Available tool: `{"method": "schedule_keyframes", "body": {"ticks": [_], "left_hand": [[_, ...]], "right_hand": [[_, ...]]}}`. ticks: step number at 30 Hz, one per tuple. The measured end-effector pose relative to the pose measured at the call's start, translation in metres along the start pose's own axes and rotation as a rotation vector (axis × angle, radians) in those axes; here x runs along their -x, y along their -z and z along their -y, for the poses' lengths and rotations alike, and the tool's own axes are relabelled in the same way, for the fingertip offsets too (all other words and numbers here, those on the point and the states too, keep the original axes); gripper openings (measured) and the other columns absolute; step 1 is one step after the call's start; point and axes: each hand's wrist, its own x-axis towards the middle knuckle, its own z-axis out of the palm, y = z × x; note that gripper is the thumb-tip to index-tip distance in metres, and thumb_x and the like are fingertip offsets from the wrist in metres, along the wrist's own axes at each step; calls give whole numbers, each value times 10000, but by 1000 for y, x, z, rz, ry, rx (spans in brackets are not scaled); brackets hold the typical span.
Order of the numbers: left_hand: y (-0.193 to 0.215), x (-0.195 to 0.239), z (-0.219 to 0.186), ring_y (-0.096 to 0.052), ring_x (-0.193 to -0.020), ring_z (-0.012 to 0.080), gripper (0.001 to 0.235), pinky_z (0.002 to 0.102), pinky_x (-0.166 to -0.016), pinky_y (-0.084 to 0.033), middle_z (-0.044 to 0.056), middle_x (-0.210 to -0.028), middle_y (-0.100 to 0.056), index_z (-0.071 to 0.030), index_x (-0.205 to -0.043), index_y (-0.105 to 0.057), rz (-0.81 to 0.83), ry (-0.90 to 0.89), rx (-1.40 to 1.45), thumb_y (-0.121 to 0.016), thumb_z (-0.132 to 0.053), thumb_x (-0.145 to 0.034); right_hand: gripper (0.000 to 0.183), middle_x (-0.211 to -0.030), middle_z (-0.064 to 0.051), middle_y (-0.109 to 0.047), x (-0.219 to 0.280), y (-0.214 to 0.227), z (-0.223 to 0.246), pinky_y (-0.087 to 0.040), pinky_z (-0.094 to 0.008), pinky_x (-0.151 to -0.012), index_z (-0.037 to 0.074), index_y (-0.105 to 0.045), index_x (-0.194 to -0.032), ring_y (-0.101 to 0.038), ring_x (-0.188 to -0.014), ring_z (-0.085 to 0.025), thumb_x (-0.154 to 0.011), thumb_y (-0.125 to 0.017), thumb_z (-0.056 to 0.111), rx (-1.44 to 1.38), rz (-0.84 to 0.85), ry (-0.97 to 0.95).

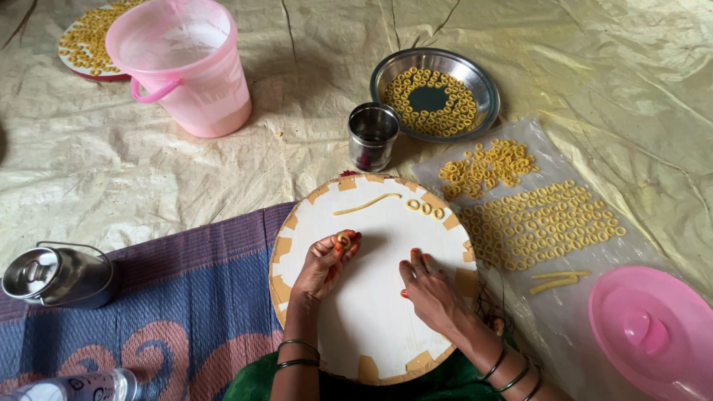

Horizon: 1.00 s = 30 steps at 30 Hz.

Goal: The person rolls small pieces of yellow dough into thin ropes on a white board, then joins the ends to form small rings. The rings are placed on a plastic sheet and into a metal bowl.

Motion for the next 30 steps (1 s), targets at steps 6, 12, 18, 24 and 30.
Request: {"method": "schedule_keyframes", "body": {"ticks": [6, 12, 18, 24, 30], "left_hand": [[-9, -2, -1, -690, -1120, 214, 178, 400, -1068, -536, 96, -1149, -752, 31, -1078, -697, -89, 2, -70, -675, -77, -938], [-28, -19, 20, -630, -923, 178, 179, 336, -900, -537, 77, -1023, -722, 14, -1118, -741, -252, -61, -511, -693, -48, -957], [-110, -55, 71, -709, -982, 217, 138, 358, -836, -602, 62, -1099, -719, -64, -987, -749, -75, -320, -1170, -720, -103, -858], [-161, -84, 90, -646, -1087, 269, 117, 377, -869, -562, 65, -1139, -700, -117, -889, -778, 192, -496, -1722, -696, -67, -823], [-159, -97, 100, -641, -1058, 285, 139, 395, -834, -558, 81, -1127, -693, -107, -888, -775, 165, -508, -1685, -696, -49, -790]], "right_hand": [[479, -1420, -431, -412, 2, -4, -3, -472, -508, -1013, -105, -478, -1302, -456, -1314, -531, -934, -641, 154, -27, -50, 16], [531, -1505, -369, -414, 8, 2, -4, -476, -491, -979, -65, -501, -1314, -443, -1336, -486, -896, -699, 196, -167, -57, -12], [342, -1396, -151, -612, 26, 9, -24, -496, -403, -1033, 30, -658, -1222, -563, -1292, -340, -907, -690, 161, -548, -147, -174], [338, -1462, -138, -543, 44, 17, -30, -422, -384, -1079, 51, -694, -1217, -512, -1354, -326, -901, -704, 172, -588, -61, -170], [339, -1462, -46, -577, 49, 28, -38, -439, -362, -1071, 84, -696, -1221, -563, -1315, -263, -906, -665, 207, -515, 73, -209]]}}
